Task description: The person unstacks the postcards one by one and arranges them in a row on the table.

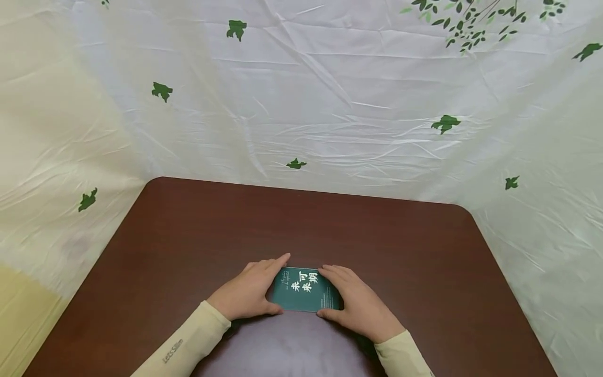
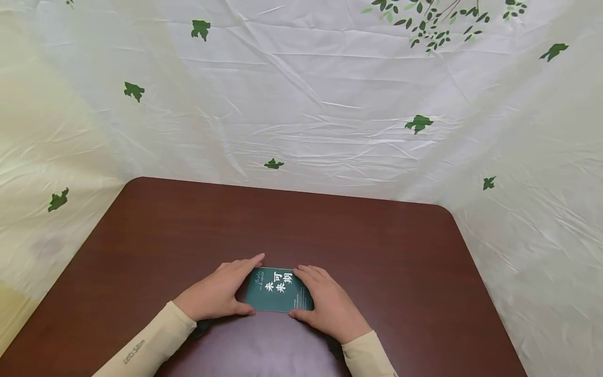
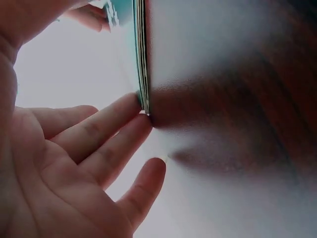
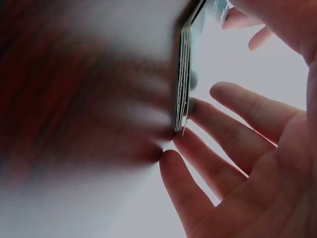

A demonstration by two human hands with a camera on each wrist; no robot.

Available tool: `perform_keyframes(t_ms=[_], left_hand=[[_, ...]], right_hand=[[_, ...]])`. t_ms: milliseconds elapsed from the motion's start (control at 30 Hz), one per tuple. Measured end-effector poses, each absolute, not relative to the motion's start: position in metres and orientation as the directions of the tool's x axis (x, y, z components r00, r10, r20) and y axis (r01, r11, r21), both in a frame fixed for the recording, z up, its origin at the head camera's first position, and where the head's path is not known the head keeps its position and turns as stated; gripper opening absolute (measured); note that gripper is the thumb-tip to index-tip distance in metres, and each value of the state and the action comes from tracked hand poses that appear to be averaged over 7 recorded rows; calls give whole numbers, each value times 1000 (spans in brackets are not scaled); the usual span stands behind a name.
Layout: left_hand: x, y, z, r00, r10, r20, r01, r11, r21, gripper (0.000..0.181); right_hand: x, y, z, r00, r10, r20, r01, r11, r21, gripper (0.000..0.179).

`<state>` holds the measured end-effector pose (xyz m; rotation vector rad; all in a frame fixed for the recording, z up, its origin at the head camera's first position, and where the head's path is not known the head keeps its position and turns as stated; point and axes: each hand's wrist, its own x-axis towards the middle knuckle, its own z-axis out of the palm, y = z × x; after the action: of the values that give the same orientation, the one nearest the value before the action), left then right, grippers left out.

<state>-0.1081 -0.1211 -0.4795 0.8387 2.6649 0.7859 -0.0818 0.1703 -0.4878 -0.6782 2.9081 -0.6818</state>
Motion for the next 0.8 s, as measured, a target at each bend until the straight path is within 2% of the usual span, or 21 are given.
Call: perform_keyframes(t_ms=[233, 500, 633, 800], left_hand=[[-109, -121, -480, -789, 611, -64, 479, 677, 558, 106], [-109, -121, -484, -797, 598, -83, 467, 698, 542, 108], [-109, -119, -485, -792, 608, -59, 488, 689, 536, 109], [-108, -120, -483, -791, 611, -25, 508, 679, 531, 103]], right_hand=[[-82, 172, -492, -888, -459, 33, -424, 787, -449, 84], [-83, 177, -492, -884, -468, 5, -410, 769, -491, 83], [-83, 178, -492, -893, -451, 5, -396, 778, -488, 84], [-83, 178, -490, -895, -447, 4, -393, 782, -483, 86]])
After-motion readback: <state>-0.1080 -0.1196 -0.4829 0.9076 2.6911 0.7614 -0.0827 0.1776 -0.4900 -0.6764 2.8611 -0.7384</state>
